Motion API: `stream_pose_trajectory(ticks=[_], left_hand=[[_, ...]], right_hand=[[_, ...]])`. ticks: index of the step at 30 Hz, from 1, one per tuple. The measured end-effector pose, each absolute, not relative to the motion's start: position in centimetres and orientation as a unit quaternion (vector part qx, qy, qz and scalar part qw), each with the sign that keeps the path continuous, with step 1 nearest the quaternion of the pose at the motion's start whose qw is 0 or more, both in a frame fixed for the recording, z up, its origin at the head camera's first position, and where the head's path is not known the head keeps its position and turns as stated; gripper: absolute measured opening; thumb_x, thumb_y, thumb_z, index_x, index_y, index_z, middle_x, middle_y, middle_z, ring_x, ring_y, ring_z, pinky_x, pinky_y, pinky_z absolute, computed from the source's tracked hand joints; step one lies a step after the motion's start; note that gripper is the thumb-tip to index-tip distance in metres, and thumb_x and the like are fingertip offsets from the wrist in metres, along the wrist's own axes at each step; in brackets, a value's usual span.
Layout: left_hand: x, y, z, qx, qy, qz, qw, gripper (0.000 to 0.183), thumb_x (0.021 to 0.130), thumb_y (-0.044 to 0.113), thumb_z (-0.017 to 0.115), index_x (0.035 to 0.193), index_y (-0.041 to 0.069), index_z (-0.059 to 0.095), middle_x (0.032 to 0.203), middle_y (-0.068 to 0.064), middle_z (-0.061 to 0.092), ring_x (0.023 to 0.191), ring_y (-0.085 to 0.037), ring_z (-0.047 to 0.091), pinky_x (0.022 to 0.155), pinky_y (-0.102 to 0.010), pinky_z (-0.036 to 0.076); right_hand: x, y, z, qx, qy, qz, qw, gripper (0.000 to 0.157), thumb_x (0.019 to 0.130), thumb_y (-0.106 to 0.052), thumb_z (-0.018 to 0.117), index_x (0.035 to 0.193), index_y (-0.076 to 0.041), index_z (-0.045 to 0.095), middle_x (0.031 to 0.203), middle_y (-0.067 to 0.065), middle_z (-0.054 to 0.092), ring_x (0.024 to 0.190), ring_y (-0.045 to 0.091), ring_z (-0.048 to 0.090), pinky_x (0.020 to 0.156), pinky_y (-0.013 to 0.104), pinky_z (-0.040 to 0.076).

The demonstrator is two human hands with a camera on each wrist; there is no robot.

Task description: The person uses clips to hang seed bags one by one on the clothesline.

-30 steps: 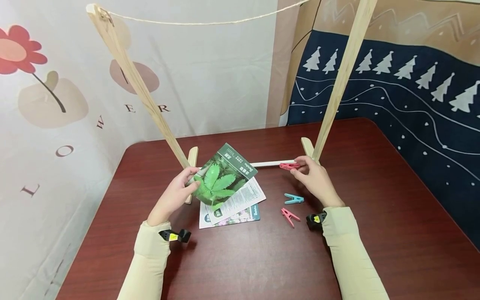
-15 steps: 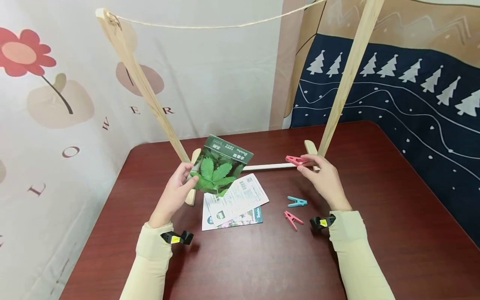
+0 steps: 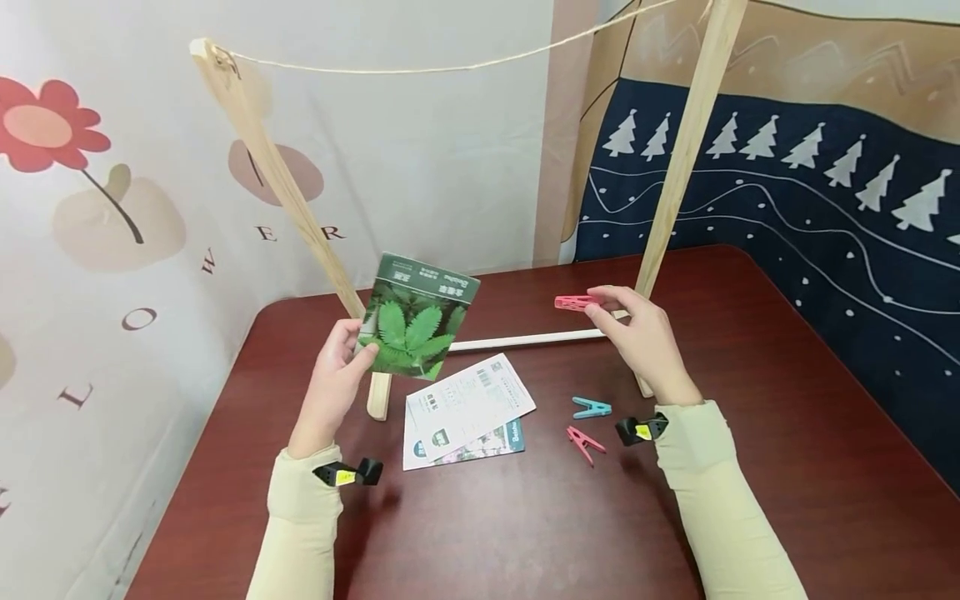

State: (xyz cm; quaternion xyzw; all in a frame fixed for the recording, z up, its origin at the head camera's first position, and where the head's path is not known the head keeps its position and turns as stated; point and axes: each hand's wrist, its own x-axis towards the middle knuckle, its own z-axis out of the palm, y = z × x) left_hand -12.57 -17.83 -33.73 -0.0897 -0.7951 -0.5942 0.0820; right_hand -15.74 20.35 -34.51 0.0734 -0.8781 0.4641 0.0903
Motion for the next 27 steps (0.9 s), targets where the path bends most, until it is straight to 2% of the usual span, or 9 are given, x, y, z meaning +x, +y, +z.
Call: stream_pose_trajectory(ticks=[4,7,11,16,18,20,23,25,27], left_hand=[[-13.3,-19.0,-34.1,-0.082,-0.774,-0.619,0.108,0.027,0.09,0.005,0.05,0.115,0.001,0.043,0.097,-0.012,0.057,0.076,-0.013,0.05,0.072,-0.025,0.039],[-13.8,-19.5,-34.4,-0.084,-0.749,-0.646,0.121,0.027,0.09,0.008,0.051,0.115,0.003,0.043,0.109,-0.01,0.057,0.091,-0.013,0.053,0.079,-0.024,0.041],[-14.0,-19.5,-34.4,-0.093,-0.725,-0.669,0.134,0.026,0.09,0.008,0.051,0.115,0.004,0.044,0.114,-0.01,0.055,0.097,-0.014,0.053,0.081,-0.024,0.042],[-14.1,-19.1,-34.2,-0.115,-0.692,-0.696,0.155,0.028,0.092,0.008,0.048,0.118,0.005,0.04,0.109,-0.012,0.054,0.091,-0.015,0.053,0.074,-0.024,0.044],[-14.3,-18.9,-34.0,-0.126,-0.673,-0.711,0.158,0.029,0.093,0.01,0.046,0.119,0.005,0.037,0.112,-0.012,0.051,0.089,-0.015,0.054,0.068,-0.027,0.048],[-14.5,-18.7,-33.9,-0.133,-0.658,-0.724,0.161,0.03,0.093,0.011,0.045,0.121,0.006,0.035,0.11,-0.013,0.049,0.079,-0.018,0.057,0.058,-0.031,0.051],[-14.7,-18.6,-33.6,-0.134,-0.647,-0.732,0.165,0.031,0.094,0.012,0.045,0.122,0.008,0.034,0.106,-0.014,0.048,0.066,-0.023,0.057,0.045,-0.039,0.049],[-14.8,-18.5,-33.5,-0.132,-0.647,-0.731,0.169,0.031,0.093,0.011,0.045,0.123,0.008,0.034,0.103,-0.015,0.049,0.061,-0.025,0.055,0.044,-0.041,0.048],[-14.8,-18.4,-33.3,-0.136,-0.647,-0.731,0.17,0.034,0.093,0.007,0.045,0.125,0.008,0.034,0.108,-0.015,0.049,0.066,-0.025,0.055,0.05,-0.045,0.049]], right_hand=[[-15.5,20.0,-33.9,0.078,-0.877,0.463,0.1,0.042,0.084,-0.045,0.055,0.121,-0.027,0.053,0.105,-0.002,0.057,0.091,0.014,0.049,0.073,0.031,0.043],[-15.5,19.8,-33.4,0.081,-0.88,0.456,0.11,0.041,0.083,-0.046,0.056,0.12,-0.028,0.054,0.103,-0.004,0.057,0.091,0.012,0.047,0.074,0.03,0.041],[-15.8,19.5,-32.7,0.095,-0.881,0.448,0.115,0.043,0.082,-0.045,0.059,0.12,-0.028,0.054,0.101,-0.005,0.058,0.09,0.01,0.048,0.075,0.025,0.041],[-16.2,19.0,-31.0,0.12,-0.878,0.446,0.126,0.044,0.081,-0.043,0.06,0.122,-0.027,0.053,0.102,-0.005,0.058,0.089,0.011,0.051,0.073,0.018,0.043],[-16.4,18.8,-30.1,0.132,-0.876,0.442,0.138,0.043,0.082,-0.041,0.061,0.122,-0.028,0.053,0.102,-0.005,0.058,0.088,0.01,0.052,0.072,0.015,0.043],[-16.5,18.5,-29.0,0.148,-0.874,0.437,0.15,0.042,0.082,-0.039,0.061,0.121,-0.028,0.054,0.102,-0.006,0.058,0.087,0.01,0.053,0.072,0.014,0.043],[-16.6,18.1,-27.5,0.163,-0.875,0.427,0.163,0.04,0.081,-0.039,0.062,0.119,-0.029,0.055,0.101,-0.007,0.059,0.082,0.009,0.054,0.07,0.014,0.044],[-16.6,17.8,-26.6,0.171,-0.875,0.422,0.168,0.039,0.081,-0.039,0.062,0.118,-0.03,0.056,0.1,-0.007,0.059,0.077,0.01,0.055,0.068,0.015,0.044],[-16.5,17.4,-25.7,0.177,-0.876,0.416,0.171,0.038,0.081,-0.04,0.062,0.118,-0.031,0.056,0.1,-0.008,0.059,0.074,0.01,0.055,0.066,0.016,0.045]])
